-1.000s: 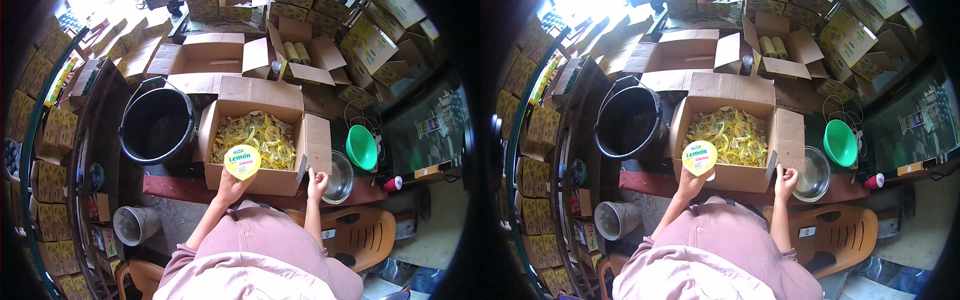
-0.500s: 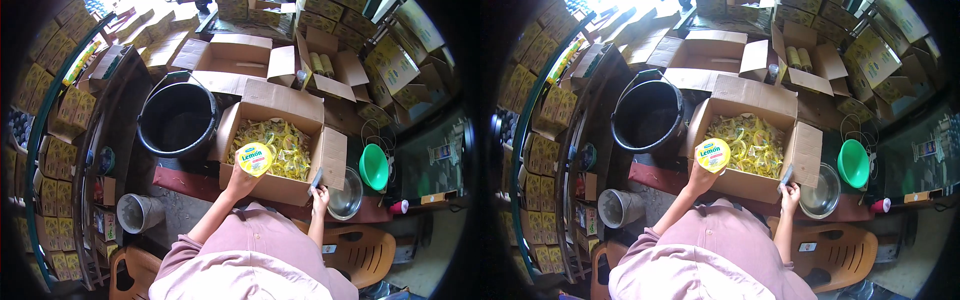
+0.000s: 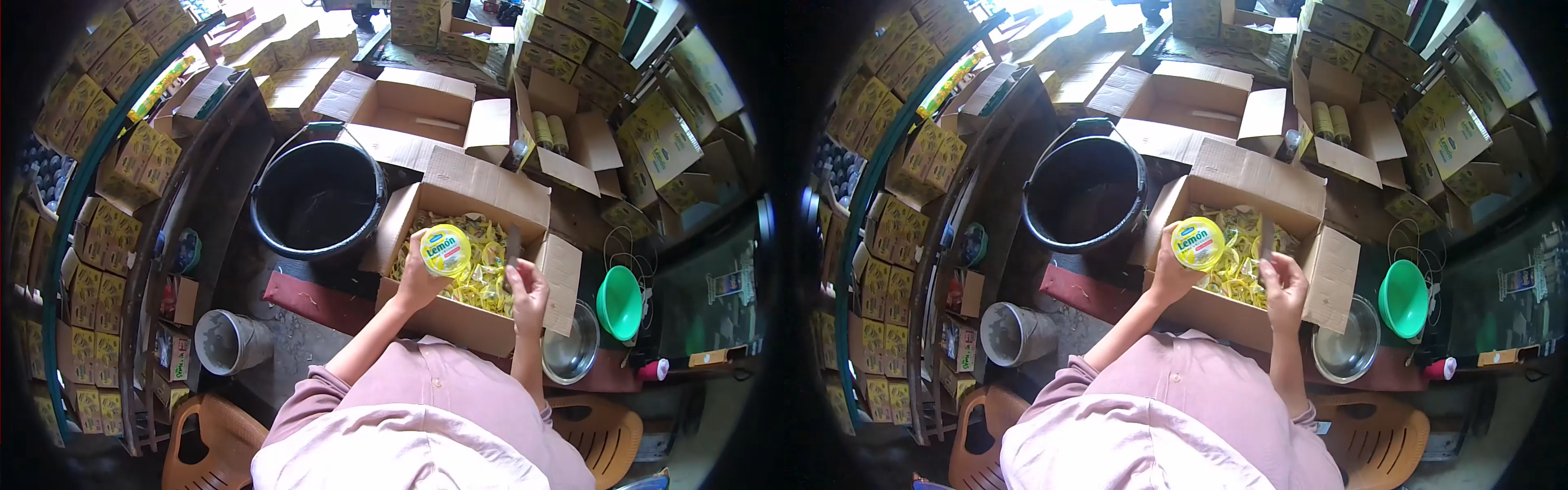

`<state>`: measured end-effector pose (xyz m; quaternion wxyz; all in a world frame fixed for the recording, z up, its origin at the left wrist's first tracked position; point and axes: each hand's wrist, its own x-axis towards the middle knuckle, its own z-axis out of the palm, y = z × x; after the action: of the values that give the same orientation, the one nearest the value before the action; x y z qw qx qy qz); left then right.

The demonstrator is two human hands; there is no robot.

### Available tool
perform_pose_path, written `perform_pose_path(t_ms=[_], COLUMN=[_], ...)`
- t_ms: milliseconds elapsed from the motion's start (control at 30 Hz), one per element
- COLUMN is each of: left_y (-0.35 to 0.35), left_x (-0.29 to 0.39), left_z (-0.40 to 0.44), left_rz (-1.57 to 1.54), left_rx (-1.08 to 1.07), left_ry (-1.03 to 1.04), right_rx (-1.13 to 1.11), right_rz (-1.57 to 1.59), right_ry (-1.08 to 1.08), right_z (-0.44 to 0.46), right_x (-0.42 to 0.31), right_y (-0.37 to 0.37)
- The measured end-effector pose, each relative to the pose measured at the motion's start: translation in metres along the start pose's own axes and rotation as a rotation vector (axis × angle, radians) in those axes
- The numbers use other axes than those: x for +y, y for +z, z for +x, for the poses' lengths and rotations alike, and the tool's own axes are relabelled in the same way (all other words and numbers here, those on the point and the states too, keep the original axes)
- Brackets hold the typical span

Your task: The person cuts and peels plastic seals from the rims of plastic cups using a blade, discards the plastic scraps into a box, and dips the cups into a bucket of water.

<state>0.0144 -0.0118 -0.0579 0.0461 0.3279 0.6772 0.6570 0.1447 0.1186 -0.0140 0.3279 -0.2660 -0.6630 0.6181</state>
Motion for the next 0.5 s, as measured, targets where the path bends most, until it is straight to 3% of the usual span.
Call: perform_pose_path(t_ms=[100,300,500], left_y=[-0.002,0.0,0.006], left_x=[0.008,0.009,0.005], left_z=[0.006,0.011,0.013], left_rz=[-0.008,0.083,0.011], left_rx=[0.037,0.121,0.067], left_ry=[-0.019,0.033,-0.01], right_rx=[0.005,-0.185,-0.305], right_rz=[-0.416,-0.729,-0.789], right_ry=[-0.344,-0.609,-0.632], right_z=[0.009,0.006,0.006], right_x=[-0.024,-0.05,-0.044], right_y=[0.018,0.04,0.045])
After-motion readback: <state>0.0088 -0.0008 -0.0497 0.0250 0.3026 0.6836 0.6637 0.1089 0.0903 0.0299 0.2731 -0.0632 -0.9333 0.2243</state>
